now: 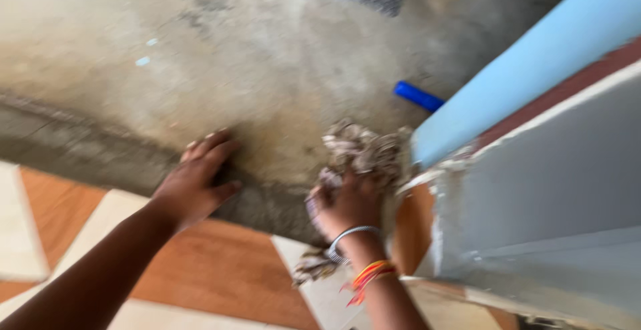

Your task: The person scrubs and wipes the patterned tiled floor by hand using a cloth, moving the cloth in circular and side-to-side motions across different sections of the tile.

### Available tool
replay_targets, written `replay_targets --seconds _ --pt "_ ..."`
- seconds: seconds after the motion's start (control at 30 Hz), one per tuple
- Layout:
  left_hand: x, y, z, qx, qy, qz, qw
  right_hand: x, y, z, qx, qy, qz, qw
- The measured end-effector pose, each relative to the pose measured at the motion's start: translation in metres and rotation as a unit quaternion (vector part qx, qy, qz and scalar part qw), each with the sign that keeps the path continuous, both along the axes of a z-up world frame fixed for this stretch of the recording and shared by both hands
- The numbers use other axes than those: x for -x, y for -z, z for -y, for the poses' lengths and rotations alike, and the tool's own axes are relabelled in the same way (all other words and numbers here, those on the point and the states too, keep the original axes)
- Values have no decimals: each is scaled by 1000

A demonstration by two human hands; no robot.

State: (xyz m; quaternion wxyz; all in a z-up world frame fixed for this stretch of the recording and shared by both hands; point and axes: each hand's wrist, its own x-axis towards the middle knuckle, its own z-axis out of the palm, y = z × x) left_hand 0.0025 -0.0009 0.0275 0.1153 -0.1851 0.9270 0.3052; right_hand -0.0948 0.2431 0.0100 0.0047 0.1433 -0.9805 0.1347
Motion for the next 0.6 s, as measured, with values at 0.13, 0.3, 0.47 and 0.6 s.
replay_targets --seconds 0.13,0.3,0.47,0.6 --pt "0 41 15 -28 36 -237 970 -48 -12 40 93 -94 110 985" --pt "-1 58 20 -15 23 -241 970 -47 -29 96 113 -220 67 967" --pt "6 54 22 16 41 -199 979 -44 -24 93 117 -225 97 962" --pt "9 43 20 0 18 -135 991 -64 -3 48 101 -163 9 981"
